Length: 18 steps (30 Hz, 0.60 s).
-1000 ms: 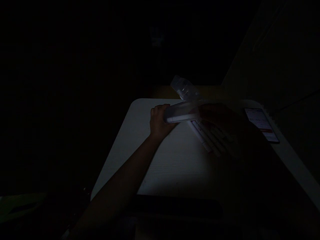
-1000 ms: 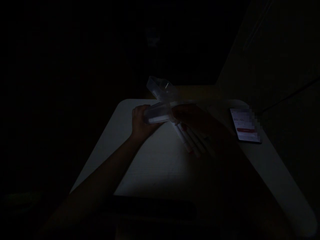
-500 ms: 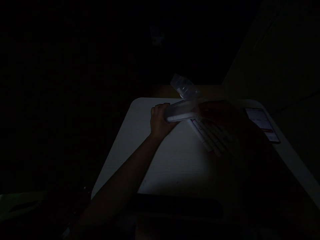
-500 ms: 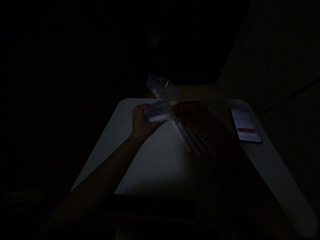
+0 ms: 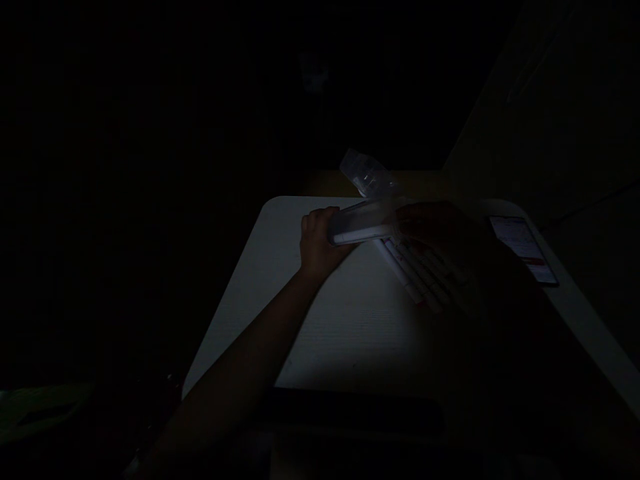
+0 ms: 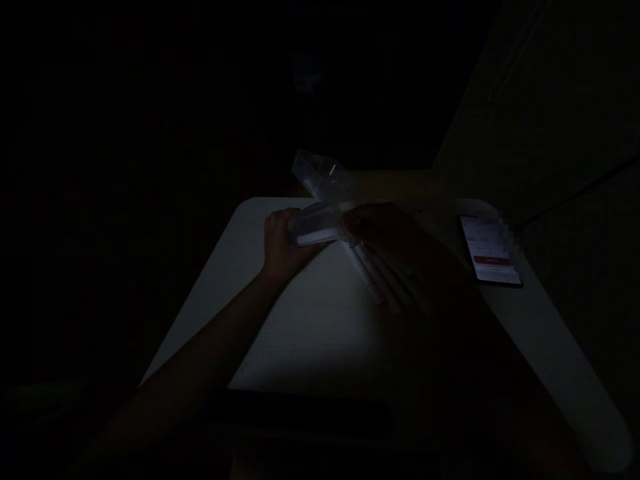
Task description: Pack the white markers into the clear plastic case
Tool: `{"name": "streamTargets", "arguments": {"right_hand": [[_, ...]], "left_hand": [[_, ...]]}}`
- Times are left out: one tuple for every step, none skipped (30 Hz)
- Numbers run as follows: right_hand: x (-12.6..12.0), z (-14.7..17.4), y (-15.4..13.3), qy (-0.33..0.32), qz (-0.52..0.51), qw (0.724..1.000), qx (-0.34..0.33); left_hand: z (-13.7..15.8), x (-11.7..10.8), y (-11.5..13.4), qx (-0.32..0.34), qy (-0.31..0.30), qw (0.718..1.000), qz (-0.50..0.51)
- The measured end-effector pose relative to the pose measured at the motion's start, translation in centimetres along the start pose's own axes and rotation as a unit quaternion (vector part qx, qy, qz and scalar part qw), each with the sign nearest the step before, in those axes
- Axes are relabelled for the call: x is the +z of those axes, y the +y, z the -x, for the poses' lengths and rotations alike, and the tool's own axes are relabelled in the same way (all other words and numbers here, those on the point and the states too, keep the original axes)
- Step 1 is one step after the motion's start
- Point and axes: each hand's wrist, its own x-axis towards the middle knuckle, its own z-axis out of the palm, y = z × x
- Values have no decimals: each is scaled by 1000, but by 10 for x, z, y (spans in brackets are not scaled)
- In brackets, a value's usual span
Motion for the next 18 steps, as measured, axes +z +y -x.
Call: {"name": "streamTargets", "arguments": {"right_hand": [[0, 0, 0, -3, 0, 1000, -6], [0, 1, 0, -7, 1, 1000, -12], [0, 1, 0, -8, 1, 1000, -20], [0, 1, 0, -6, 1, 1000, -28], [1, 2, 0, -4, 2, 999, -35], [1, 2, 0, -1, 4, 999, -39], [1, 2, 0, 0, 6, 999, -42], [2, 2, -1, 0, 6, 999, -43], [2, 2, -1, -2, 6, 999, -45], [2, 2, -1, -1, 4, 999, -47], [2, 2, -1, 2, 3, 999, -50], [3, 2, -2, 5, 1, 999, -52], [3, 2, -2, 9, -1, 999, -54], [3, 2, -2, 14, -2, 998, -55], [3, 2, -2, 15, -3, 998, -56], [3, 2, -3, 16, -5, 998, -56], [4, 2, -3, 14, -5, 998, -57], [4, 2, -4, 16, -6, 998, -58]], "left_hand": [[0, 0, 0, -1, -1, 1000, -2], [0, 0, 0, -3, -1, 1000, -4], [0, -1, 0, -4, -1, 1000, -5], [0, -1, 1, -5, 0, 1000, -5], [0, -1, 1, -5, 1, 1000, -5], [0, -1, 1, -5, 1, 1000, -4], [0, -2, 2, -3, 3, 1000, -3], [0, -2, 2, -2, 4, 1000, -1], [0, -2, 3, 0, 5, 1000, 0], [0, -2, 3, 1, 6, 1000, 2], [0, -2, 3, 3, 6, 1000, 3], [-1, -2, 3, 4, 7, 1000, 4], [-1, -2, 4, 4, 7, 1000, 4], [-1, -2, 4, 5, 8, 1000, 6], [-1, -2, 4, 5, 8, 1000, 7], [-1, -2, 4, 5, 9, 1000, 9], [0, -2, 4, 4, 8, 1000, 10], [0, -3, 4, 3, 7, 1000, 10]]}}
